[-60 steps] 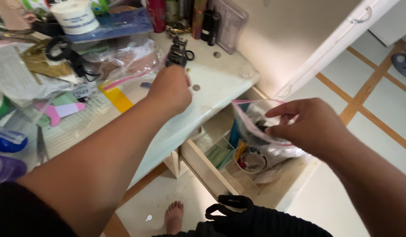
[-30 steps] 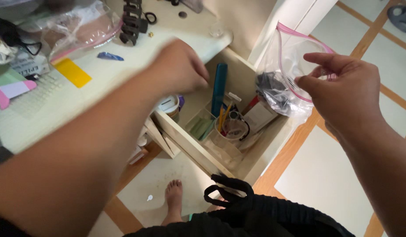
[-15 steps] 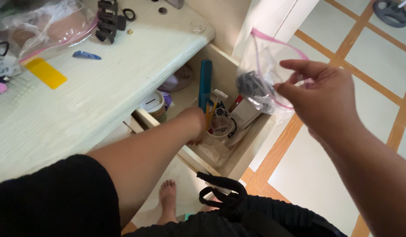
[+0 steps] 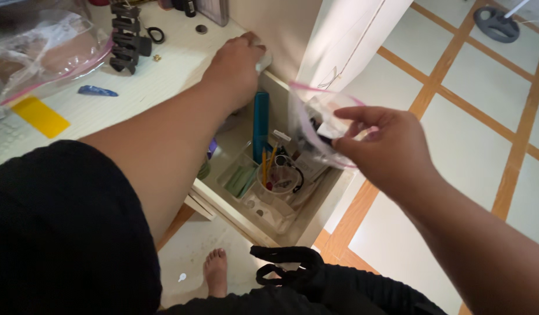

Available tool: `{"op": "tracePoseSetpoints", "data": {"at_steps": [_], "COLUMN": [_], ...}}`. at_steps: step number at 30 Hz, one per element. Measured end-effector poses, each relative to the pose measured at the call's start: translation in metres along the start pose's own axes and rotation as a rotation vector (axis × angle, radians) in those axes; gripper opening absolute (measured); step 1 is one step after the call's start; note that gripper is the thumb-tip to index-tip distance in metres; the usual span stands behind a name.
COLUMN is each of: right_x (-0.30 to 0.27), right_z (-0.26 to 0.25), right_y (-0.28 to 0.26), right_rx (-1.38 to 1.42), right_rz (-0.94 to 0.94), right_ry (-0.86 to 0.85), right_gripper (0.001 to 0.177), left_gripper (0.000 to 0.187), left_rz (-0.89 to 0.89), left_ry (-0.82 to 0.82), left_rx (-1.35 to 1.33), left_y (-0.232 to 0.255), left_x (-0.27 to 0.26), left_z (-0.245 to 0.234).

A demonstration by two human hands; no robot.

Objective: The person organizes various personal care and household items from a cluttered desk into an open drawer. They handle plastic bags, bottles, a box, scissors, and small accessories, placing them into the drawer one by one.

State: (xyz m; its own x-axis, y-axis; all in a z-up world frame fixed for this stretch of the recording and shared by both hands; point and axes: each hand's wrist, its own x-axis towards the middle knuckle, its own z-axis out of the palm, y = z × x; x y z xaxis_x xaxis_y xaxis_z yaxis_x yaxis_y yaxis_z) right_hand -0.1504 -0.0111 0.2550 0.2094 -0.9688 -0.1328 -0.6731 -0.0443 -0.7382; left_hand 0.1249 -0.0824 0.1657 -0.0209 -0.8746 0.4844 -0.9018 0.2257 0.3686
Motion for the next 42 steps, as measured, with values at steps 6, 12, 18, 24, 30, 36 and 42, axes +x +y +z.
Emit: {"op": "tracePoseSetpoints", "data": {"at_steps": [6, 12, 18, 24, 30, 36, 42], "right_x": [0.008, 0.011, 0.009, -0.003, -0.011, -0.010, -0.022], "right_z": [-0.004, 0.000, 0.008, 0.016, 0.020, 0.030, 0.055], "right_y": [0.002, 0.013, 0.013, -0.007, -0.040, -0.085, -0.125], "right_rx": [-0.041, 0.022, 0.025, -0.015, -0.166, -0.333, -0.421], "right_rz": [0.004, -0.057, -0.089, -0.162, -0.371, -0.151, -0.167], "right_ry": [0.034, 0.045, 0.022, -0.041, -0.139, -0.220, -0.375], "right_gripper": [0.044, 0.041, 0.041, 0.042, 0.041, 0.034, 0.037], "left_gripper": [0.034, 0.034, 0.024, 0.018, 0.023, 0.009, 0.020], "left_rz": [-0.210, -0.536, -0.691, -0.670, -0.446, -0.770, -0.457], "left_ry": [0.063, -0.516, -0.733, -0.589, -0.421, -0.329, 0.058], "left_rx": [-0.141, -0.099, -0.041, -0.122, -0.227, -0.155, -0.036], "left_y": [0.013, 0.074, 0.088, 0.090, 0.067, 0.012, -0.035], "left_x": [-0.023, -0.083, -0.099, -0.114, -0.120, -0.122, -0.117], "left_z": [-0.008, -0.002, 0.006, 0.020, -0.010, -0.110, -0.159]}}
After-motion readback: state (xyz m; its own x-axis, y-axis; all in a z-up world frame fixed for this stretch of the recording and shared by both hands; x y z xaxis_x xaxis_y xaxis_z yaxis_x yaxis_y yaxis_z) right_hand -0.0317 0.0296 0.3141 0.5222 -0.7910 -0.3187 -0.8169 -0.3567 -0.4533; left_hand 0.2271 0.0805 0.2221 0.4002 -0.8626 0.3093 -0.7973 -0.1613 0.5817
